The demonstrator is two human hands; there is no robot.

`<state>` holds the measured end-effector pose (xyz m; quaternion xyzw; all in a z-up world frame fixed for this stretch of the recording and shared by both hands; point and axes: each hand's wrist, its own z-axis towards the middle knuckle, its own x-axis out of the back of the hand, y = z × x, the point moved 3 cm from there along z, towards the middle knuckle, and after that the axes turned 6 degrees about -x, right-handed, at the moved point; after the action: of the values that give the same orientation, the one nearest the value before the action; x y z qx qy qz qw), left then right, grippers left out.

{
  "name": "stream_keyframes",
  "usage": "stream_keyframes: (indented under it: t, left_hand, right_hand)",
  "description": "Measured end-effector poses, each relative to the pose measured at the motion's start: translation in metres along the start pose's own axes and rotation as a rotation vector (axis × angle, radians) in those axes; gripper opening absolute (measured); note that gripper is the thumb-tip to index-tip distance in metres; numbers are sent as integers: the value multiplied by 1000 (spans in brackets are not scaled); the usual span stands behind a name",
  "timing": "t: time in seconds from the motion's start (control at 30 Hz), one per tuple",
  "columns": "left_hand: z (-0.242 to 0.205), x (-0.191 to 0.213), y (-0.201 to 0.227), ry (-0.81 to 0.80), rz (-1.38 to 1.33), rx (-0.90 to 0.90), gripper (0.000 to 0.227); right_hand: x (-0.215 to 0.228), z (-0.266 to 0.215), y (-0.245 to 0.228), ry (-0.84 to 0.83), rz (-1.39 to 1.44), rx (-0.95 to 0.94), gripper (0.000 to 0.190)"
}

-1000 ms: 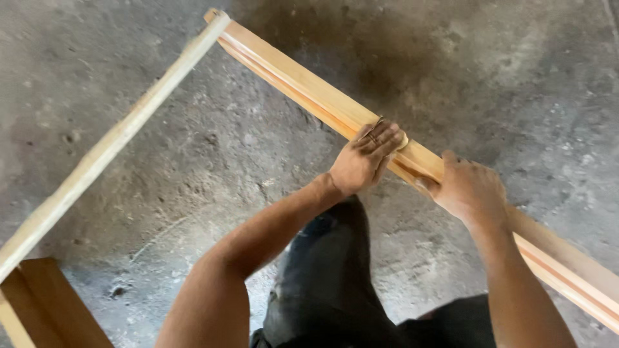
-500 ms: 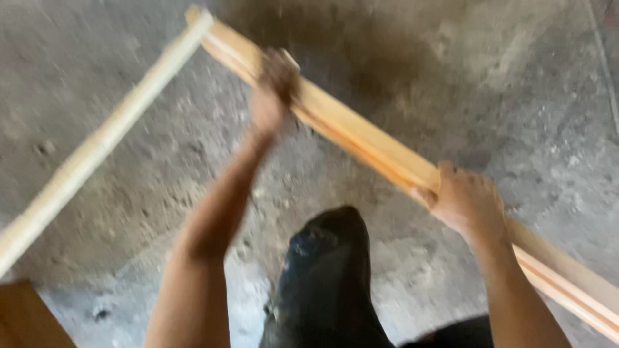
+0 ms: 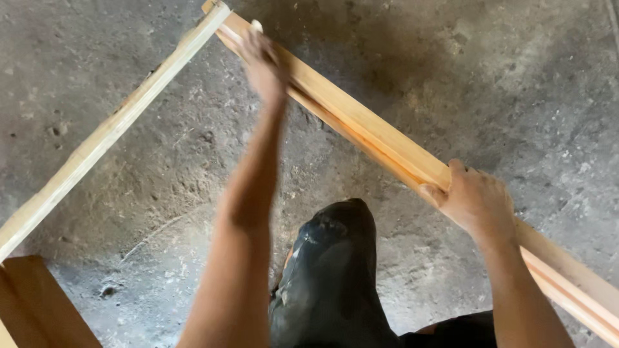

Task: The person kneels on a concrete floor and sands a rectangular wooden frame using a sanding block. They move along the frame, sanding each side and corner, then place the frame on a workbench to continue sanding.

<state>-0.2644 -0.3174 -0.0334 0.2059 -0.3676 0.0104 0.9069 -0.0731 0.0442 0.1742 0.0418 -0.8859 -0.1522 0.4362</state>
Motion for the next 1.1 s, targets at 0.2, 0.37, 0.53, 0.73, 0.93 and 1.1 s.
stream_keyframes:
  t: [0.2, 0.37, 0.53, 0.73, 0.93, 1.1]
  left_hand:
    - [-143, 48, 141, -134, -862, 782, 54]
    - [-41, -41, 5, -124, -1009, 1126, 56]
    - [-36, -9, 23, -2, -792, 856, 56]
    - [-84, -9, 49, -121, -806, 910, 57]
    - [-9, -72, -52, -65, -778, 979, 60]
    - [-109, 28, 89, 9, -741, 487, 46]
  right_hand:
    - [5, -2, -1, 137, 19, 67, 62]
    - [-2, 9, 5, 199, 32, 89, 57]
    - [-7, 4, 7, 165, 40, 75, 57]
    - [-8, 6, 8, 181, 34, 85, 55]
    - [-6, 8, 4, 139, 1, 29, 56]
    - [0, 7, 0, 110, -13, 30, 59]
